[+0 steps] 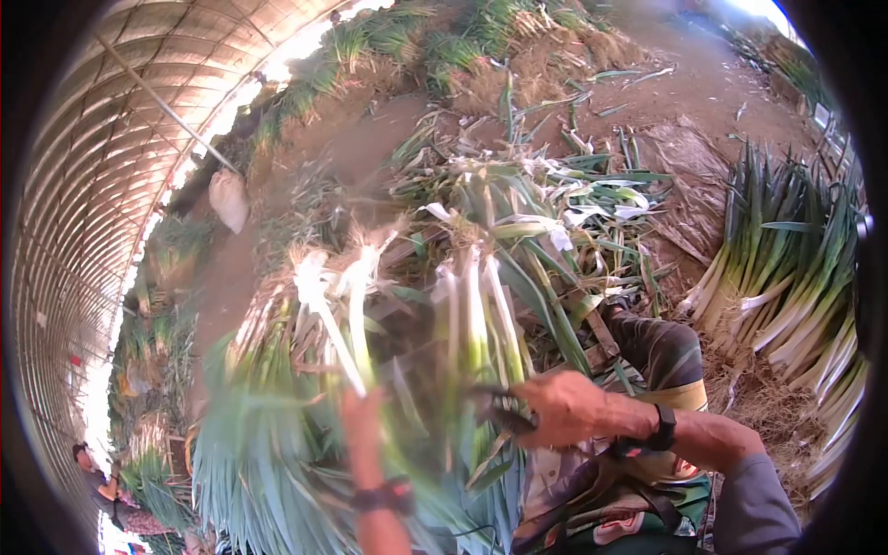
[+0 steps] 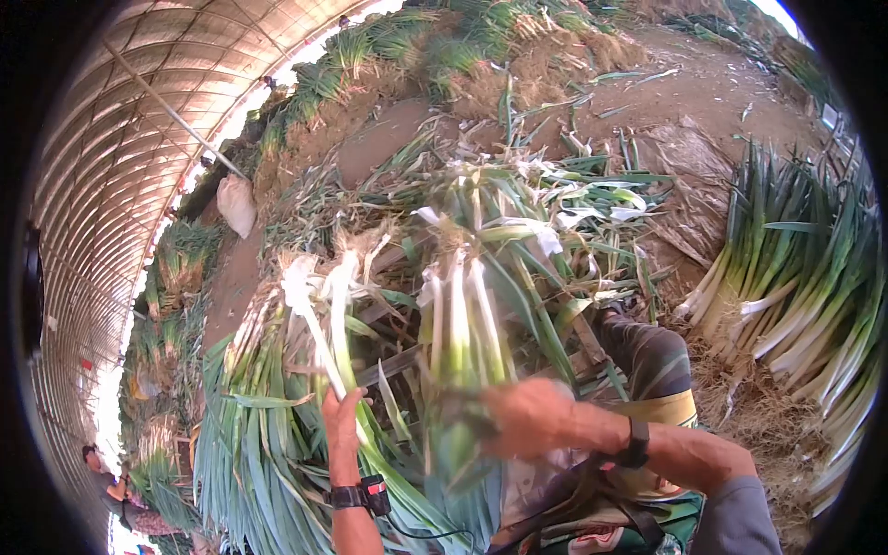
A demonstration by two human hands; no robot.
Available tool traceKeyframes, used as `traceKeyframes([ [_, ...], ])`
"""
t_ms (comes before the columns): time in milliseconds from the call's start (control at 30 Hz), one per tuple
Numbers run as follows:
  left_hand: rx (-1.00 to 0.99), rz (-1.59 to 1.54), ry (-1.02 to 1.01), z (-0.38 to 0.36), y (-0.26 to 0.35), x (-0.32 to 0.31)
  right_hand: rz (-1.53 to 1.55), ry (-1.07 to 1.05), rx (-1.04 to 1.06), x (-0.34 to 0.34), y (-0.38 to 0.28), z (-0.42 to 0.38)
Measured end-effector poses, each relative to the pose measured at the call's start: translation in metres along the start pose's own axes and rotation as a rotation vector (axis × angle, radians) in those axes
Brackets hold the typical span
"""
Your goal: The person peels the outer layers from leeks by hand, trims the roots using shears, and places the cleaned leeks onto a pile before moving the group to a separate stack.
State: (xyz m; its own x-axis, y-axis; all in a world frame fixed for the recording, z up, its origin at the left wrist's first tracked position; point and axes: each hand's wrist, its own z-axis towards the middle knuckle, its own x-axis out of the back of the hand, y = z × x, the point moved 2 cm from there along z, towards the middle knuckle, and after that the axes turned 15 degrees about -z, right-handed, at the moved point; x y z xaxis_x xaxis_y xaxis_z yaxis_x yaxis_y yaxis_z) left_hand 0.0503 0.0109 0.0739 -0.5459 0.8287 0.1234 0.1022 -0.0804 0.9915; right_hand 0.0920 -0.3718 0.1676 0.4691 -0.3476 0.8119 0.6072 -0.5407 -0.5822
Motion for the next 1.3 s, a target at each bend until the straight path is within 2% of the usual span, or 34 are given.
traceKeyframes([
  [67,-0.076,0.361,0.0,0.004,-0.007,-0.013,-0.138,0.074,-0.103,-0.003,0.033,0.007],
  [133,-0.064,0.681,-0.01,-0.006,0.014,-0.041,-0.272,0.159,-0.206,-0.008,0.068,0.011],
  [200,-0.034,0.667,-0.089,-0.011,0.011,-0.059,-0.37,0.129,-0.243,-0.012,0.095,0.018],
  [267,-0.071,0.765,-0.1,-0.005,-0.023,-0.067,-0.454,0.096,-0.287,-0.012,0.11,0.022],
  [300,-0.046,0.776,-0.113,-0.004,-0.035,-0.073,-0.518,0.168,-0.244,-0.018,0.118,0.023],
  [367,0.013,0.827,-0.11,0.002,-0.06,-0.087,-0.645,0.155,-0.244,-0.035,0.136,0.029],
  [500,0.077,0.733,-0.116,-0.001,-0.073,-0.107,-0.817,0.095,-0.206,-0.046,0.146,0.026],
  [600,0.102,0.311,-0.348,0.003,-0.077,-0.1,-0.914,0.024,-0.129,-0.057,0.158,0.03],
  [667,0.166,0.251,-0.396,0.013,-0.1,-0.096,-0.908,0.041,-0.024,-0.065,0.167,0.039],
  [767,0.266,0.248,-0.372,0.016,-0.101,-0.103,-0.614,0.079,-0.072,-0.065,0.141,0.065],
  [867,0.252,0.237,-0.281,0.024,-0.095,-0.105,-0.17,-0.03,-0.235,-0.076,0.14,0.091],
  [933,0.206,0.203,-0.193,0.022,-0.07,-0.107,-0.068,0.023,-0.303,-0.084,0.14,0.102],
  [967,0.245,0.201,-0.158,0.024,-0.051,-0.111,-0.019,0.045,-0.332,-0.087,0.142,0.107],
  [1067,0.1,0.31,-0.148,0.053,-0.064,-0.111,-0.003,-0.02,-0.339,-0.103,0.163,0.132],
  [1133,0.096,0.365,-0.148,0.045,-0.035,-0.138,0.015,-0.074,-0.349,-0.105,0.17,0.143],
  [1167,-0.106,0.377,-0.159,0.064,-0.09,-0.134,0.024,-0.103,-0.355,-0.107,0.173,0.145],
  [1200,0.012,0.421,-0.169,0.056,-0.075,-0.147,0.083,-0.095,-0.361,-0.106,0.174,0.144],
  [1300,-0.017,0.479,-0.175,0.04,-0.082,-0.173,0.209,-0.056,-0.326,-0.103,0.176,0.139],
])
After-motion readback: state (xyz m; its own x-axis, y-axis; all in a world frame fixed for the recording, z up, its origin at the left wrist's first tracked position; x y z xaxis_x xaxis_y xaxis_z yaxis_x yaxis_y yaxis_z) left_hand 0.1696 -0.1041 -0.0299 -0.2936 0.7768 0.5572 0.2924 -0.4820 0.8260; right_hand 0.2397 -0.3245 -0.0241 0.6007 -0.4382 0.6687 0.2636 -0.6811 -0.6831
